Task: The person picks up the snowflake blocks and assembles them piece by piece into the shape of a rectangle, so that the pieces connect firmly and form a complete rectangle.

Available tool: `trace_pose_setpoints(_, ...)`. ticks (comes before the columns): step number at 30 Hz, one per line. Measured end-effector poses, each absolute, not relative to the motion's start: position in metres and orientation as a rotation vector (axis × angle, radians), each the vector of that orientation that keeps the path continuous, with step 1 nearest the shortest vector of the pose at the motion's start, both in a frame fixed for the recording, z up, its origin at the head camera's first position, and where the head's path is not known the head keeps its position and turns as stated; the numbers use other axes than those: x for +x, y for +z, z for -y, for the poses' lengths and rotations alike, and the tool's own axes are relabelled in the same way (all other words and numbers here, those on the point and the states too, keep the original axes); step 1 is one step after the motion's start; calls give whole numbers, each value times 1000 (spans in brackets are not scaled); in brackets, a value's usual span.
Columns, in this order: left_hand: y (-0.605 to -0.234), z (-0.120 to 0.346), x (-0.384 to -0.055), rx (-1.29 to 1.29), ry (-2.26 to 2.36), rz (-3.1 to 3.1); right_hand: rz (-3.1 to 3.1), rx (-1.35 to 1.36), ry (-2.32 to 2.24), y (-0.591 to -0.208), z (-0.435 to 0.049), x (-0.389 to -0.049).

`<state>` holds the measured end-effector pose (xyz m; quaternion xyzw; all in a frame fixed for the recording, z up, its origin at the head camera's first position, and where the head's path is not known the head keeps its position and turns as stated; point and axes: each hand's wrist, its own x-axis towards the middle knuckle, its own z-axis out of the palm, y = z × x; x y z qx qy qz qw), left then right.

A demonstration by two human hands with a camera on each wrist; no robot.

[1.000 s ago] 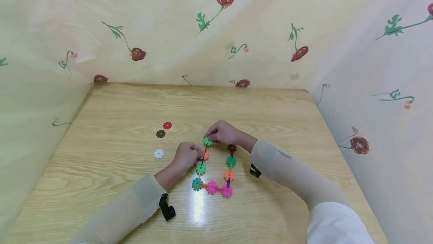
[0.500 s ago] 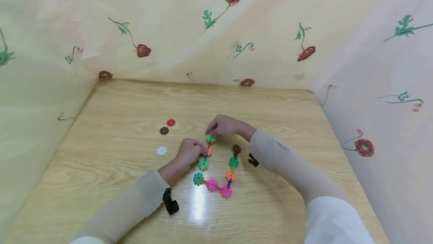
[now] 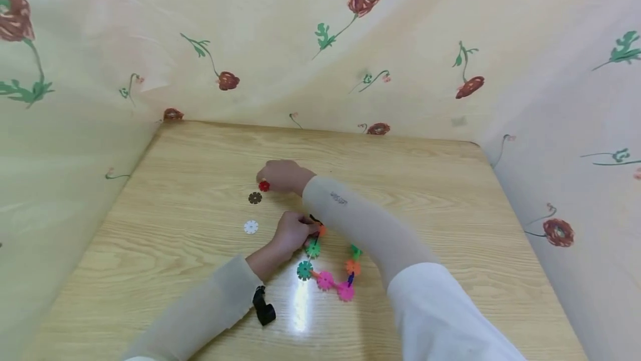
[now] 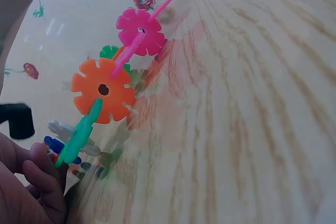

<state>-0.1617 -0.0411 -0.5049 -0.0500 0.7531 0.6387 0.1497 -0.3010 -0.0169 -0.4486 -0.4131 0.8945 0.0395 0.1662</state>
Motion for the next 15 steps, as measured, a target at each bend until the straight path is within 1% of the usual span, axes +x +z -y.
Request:
trace_pose_setpoints(5, -504, 36, -160, -144, 1833, -2159, -2560, -1212, 103, -454, 20, -300)
trace_pose_setpoints(15, -501, 41, -160, -137, 1780, -2223, -2436, -1033, -221, -449, -10, -304)
